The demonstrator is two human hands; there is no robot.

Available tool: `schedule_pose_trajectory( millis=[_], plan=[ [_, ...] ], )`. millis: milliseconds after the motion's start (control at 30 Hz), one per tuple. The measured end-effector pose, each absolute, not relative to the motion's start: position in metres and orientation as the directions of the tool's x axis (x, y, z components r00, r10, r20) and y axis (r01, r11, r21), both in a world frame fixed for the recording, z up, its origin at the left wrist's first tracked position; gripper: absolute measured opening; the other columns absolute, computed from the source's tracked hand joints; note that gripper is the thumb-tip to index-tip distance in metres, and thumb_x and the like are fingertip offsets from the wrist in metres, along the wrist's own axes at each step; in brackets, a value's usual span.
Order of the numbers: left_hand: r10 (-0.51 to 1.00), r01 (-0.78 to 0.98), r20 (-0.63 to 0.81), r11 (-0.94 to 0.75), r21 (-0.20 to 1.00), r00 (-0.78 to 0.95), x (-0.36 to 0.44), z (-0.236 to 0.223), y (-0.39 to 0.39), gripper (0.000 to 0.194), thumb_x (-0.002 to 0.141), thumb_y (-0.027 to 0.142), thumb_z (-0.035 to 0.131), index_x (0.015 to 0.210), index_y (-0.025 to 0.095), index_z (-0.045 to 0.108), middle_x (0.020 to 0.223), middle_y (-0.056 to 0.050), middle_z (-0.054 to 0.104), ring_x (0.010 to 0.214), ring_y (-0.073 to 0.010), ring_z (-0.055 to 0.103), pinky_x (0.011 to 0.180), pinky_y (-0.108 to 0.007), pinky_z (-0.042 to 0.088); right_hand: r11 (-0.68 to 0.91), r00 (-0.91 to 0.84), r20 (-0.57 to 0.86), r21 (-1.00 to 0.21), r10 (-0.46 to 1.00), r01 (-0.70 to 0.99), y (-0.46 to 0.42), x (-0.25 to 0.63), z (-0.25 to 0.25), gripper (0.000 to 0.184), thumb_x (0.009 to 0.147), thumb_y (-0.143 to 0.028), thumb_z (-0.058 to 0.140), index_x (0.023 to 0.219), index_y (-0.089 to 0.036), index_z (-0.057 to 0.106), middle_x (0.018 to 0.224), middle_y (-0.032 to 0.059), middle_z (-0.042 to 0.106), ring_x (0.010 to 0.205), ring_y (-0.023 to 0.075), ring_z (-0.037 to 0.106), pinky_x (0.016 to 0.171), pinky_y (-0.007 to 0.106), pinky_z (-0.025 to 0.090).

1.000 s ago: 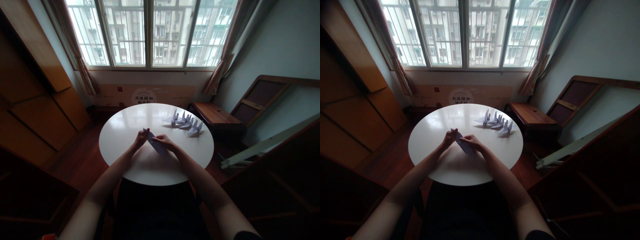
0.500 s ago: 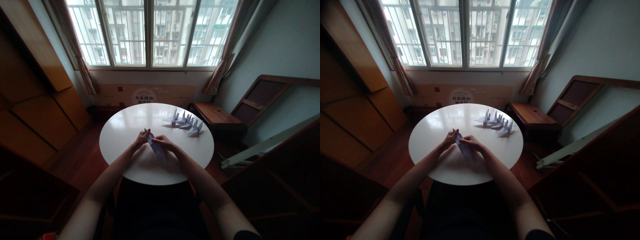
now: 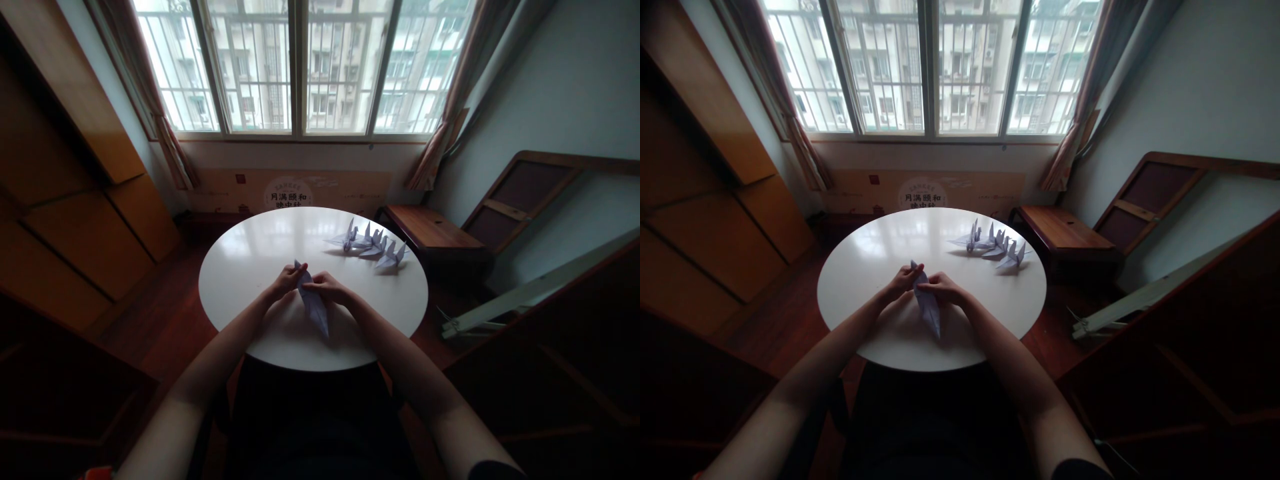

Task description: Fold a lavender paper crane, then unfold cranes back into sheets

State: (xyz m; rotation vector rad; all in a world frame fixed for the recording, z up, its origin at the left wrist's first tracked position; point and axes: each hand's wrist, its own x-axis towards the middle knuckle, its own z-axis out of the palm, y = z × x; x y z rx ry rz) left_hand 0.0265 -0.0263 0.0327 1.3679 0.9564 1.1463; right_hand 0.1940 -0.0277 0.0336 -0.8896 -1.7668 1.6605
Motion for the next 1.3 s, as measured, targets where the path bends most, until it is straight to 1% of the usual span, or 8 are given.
schedule_pose_trajectory(
  millis=[167,233,333,500,700,1033,1167,1300],
  plan=[
    [0.965,-0.054,0.187,-0.18,0.982,0.184,0.026,0.034,-0.027,0.059,0.068,0.071,0.062,0.054,0.016,0.046,0.041,0.006,0.04,0.036,-0.0048,0.034,0.038,-0.021,0.025,0.046,-0.579,0.015,-0.998,0.816,0.039,-0.028,0.193,0.036,0.047,0.06,-0.054,0.077,0.069,-0.008,0.069,0.054,-0.0004,0.056,0.049,0.0089,0.046,0.049,0.023,0.033],
    [0.956,-0.084,0.232,-0.22,0.972,0.181,0.026,0.036,-0.028,0.053,0.071,0.067,0.064,0.069,0.015,0.051,0.047,0.005,0.048,0.039,-0.0065,0.043,0.041,-0.02,0.032,0.057,-0.517,0.078,-0.997,0.852,-0.057,-0.027,0.192,0.036,0.046,0.061,-0.054,0.076,0.07,-0.009,0.071,0.058,0.0024,0.062,0.053,0.0112,0.052,0.053,0.024,0.038],
    [0.941,-0.14,0.282,-0.259,0.956,0.185,0.027,0.039,-0.03,0.052,0.065,0.052,0.077,0.091,0.018,0.047,0.061,0.005,0.058,0.049,-0.0096,0.056,0.047,-0.02,0.039,0.037,-0.329,0.109,-0.976,0.938,-0.217,-0.02,0.191,0.034,0.045,0.059,-0.054,0.078,0.068,-0.01,0.07,0.06,0.0051,0.065,0.056,0.0147,0.057,0.057,0.028,0.044],
    [0.929,-0.1,0.297,-0.282,0.954,0.219,0.027,0.036,-0.029,0.049,0.062,0.04,0.082,0.09,0.016,0.051,0.077,-0.001,0.063,0.06,-0.0114,0.061,0.051,-0.021,0.045,-0.005,-0.151,0.05,-0.938,0.987,-0.346,-0.01,0.189,0.027,0.045,0.05,-0.051,0.084,0.065,-0.012,0.068,0.059,0.0047,0.065,0.055,0.0155,0.058,0.057,0.029,0.045],
    [0.934,-0.047,0.312,-0.309,0.95,0.175,0.025,0.032,-0.025,0.04,0.061,0.039,0.083,0.077,0.012,0.058,0.074,-0.001,0.061,0.059,-0.0105,0.059,0.051,-0.023,0.045,0.042,-0.183,0.094,-0.962,0.979,-0.268,-0.014,0.188,0.028,0.046,0.054,-0.053,0.081,0.067,-0.011,0.068,0.059,0.0029,0.063,0.053,0.0122,0.054,0.057,0.027,0.041],
    [0.933,-0.072,0.33,-0.323,0.944,0.146,0.025,0.033,-0.025,0.041,0.063,0.039,0.081,0.085,0.013,0.058,0.074,-0.001,0.061,0.06,-0.0101,0.058,0.052,-0.021,0.046,0.145,-0.25,0.178,-0.979,0.952,-0.143,-0.012,0.191,0.029,0.049,0.062,-0.061,0.073,0.067,-0.013,0.064,0.05,-0.0028,0.05,0.044,0.0068,0.037,0.045,0.023,0.026],
    [0.92,-0.081,0.354,-0.345,0.935,0.168,0.025,0.032,-0.024,0.044,0.063,0.04,0.081,0.092,0.014,0.061,0.081,-0.002,0.063,0.058,-0.0099,0.059,0.051,-0.022,0.047,0.143,-0.269,0.171,-0.982,0.948,-0.12,-0.013,0.191,0.029,0.051,0.061,-0.062,0.073,0.074,-0.013,0.065,0.052,-0.002,0.053,0.044,0.0077,0.04,0.043,0.023,0.028],
    [0.91,-0.051,0.383,-0.379,0.924,0.16,0.025,0.03,-0.023,0.037,0.064,0.042,0.08,0.081,0.012,0.066,0.077,-0.004,0.065,0.055,-0.0101,0.057,0.051,-0.024,0.047,0.159,-0.277,0.184,-0.981,0.943,-0.109,-0.012,0.193,0.029,0.053,0.062,-0.06,0.073,0.085,-0.013,0.064,0.063,0.0012,0.06,0.052,0.0118,0.052,0.048,0.023,0.037]
  ],
)
